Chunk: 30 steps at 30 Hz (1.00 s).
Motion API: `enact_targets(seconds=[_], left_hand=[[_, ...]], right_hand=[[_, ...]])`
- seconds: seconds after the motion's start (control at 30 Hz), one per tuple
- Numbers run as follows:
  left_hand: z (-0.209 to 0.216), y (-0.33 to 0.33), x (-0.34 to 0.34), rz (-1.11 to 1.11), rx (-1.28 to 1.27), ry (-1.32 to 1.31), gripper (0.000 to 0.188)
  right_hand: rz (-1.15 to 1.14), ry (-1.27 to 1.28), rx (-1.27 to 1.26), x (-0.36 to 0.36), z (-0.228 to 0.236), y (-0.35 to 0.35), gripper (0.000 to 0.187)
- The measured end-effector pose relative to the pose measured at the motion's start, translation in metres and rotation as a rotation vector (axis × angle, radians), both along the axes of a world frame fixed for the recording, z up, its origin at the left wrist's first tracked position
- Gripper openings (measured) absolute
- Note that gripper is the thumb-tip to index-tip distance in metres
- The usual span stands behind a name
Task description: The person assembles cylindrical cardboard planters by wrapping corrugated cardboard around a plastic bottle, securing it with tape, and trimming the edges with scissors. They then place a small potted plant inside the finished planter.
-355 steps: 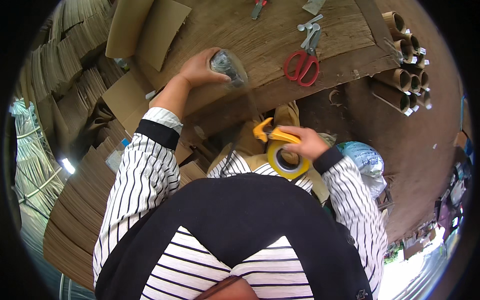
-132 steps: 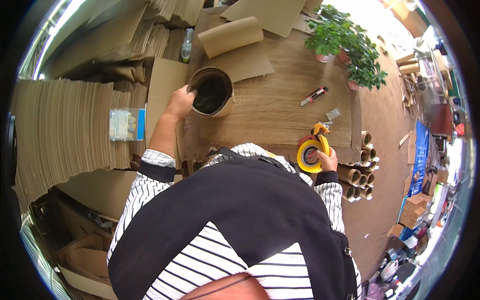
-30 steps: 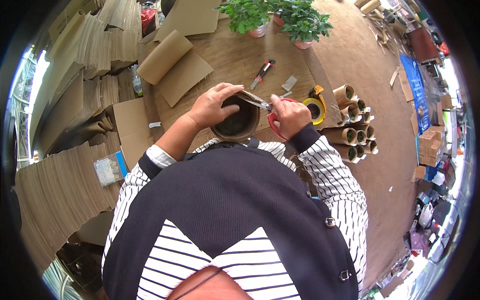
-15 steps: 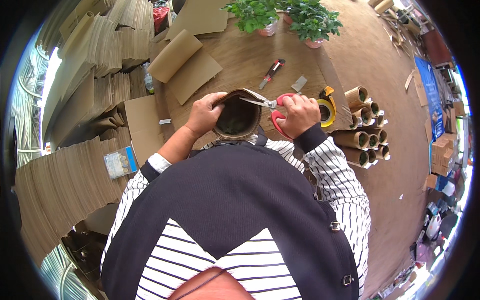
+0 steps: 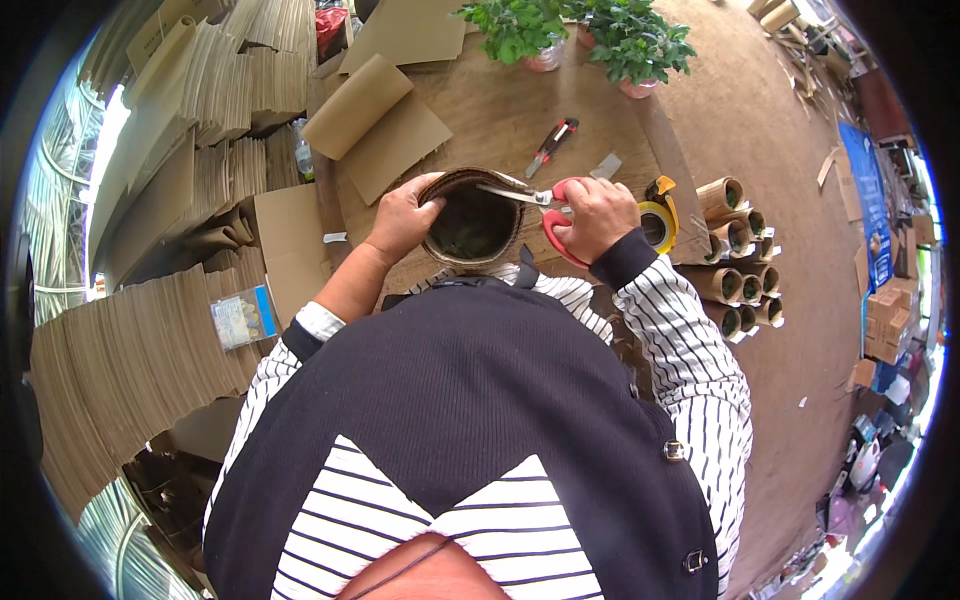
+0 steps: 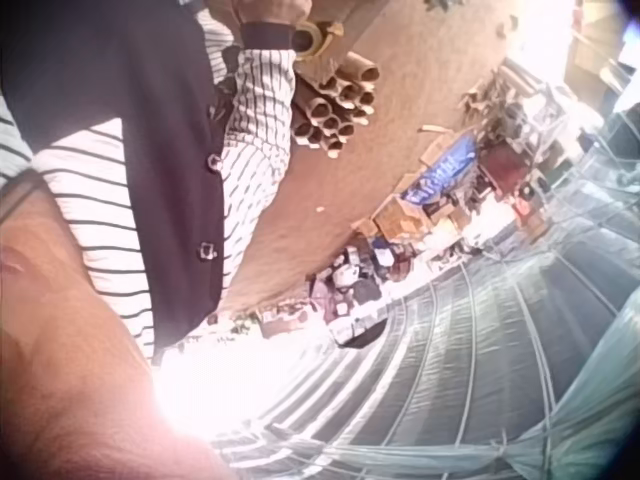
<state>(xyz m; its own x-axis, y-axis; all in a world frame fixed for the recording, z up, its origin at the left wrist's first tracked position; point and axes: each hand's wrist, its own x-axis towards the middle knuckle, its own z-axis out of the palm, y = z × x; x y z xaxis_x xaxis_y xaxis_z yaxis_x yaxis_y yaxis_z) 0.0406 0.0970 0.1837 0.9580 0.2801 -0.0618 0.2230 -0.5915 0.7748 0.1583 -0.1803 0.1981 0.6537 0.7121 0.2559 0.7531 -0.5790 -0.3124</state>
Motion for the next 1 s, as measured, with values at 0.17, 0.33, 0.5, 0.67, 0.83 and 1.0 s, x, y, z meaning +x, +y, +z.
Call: enact_targets(seconds=[0.17, 0.33, 0.5, 0.67, 0.83, 1.0], left_hand=[[0.008, -0.003, -0.002, -0.055, 0.000, 0.050, 0.039], [0.009, 0.005, 0.003, -0.067, -0.162, 0.077, 0.040], [0.003, 0.001, -0.013, -0.031, -0.053, 0.072, 0.051], [0.003, 0.003, -0.010, -0.177, 0.008, 0.017, 0.045], [0.001, 0.023, 0.008, -0.173, -0.071, 0.050, 0.037], [-0.014, 0.014, 0.001, 0.036, -0.355, 0.029, 0.044]], right_hand=[[0.057, -0.052, 0.042, 0.000, -0.002, 0.001, 0.028], [0.061, 0.089, -0.004, 0.001, -0.011, -0.008, 0.028], [0.075, 0.054, -0.066, 0.005, -0.012, -0.012, 0.028], [0.092, -0.116, 0.032, 0.008, 0.005, 0.006, 0.028], [0.127, -0.074, -0.010, 0.016, -0.005, 0.004, 0.025], [0.063, -0.003, -0.039, 0.019, -0.013, 0.002, 0.025]])
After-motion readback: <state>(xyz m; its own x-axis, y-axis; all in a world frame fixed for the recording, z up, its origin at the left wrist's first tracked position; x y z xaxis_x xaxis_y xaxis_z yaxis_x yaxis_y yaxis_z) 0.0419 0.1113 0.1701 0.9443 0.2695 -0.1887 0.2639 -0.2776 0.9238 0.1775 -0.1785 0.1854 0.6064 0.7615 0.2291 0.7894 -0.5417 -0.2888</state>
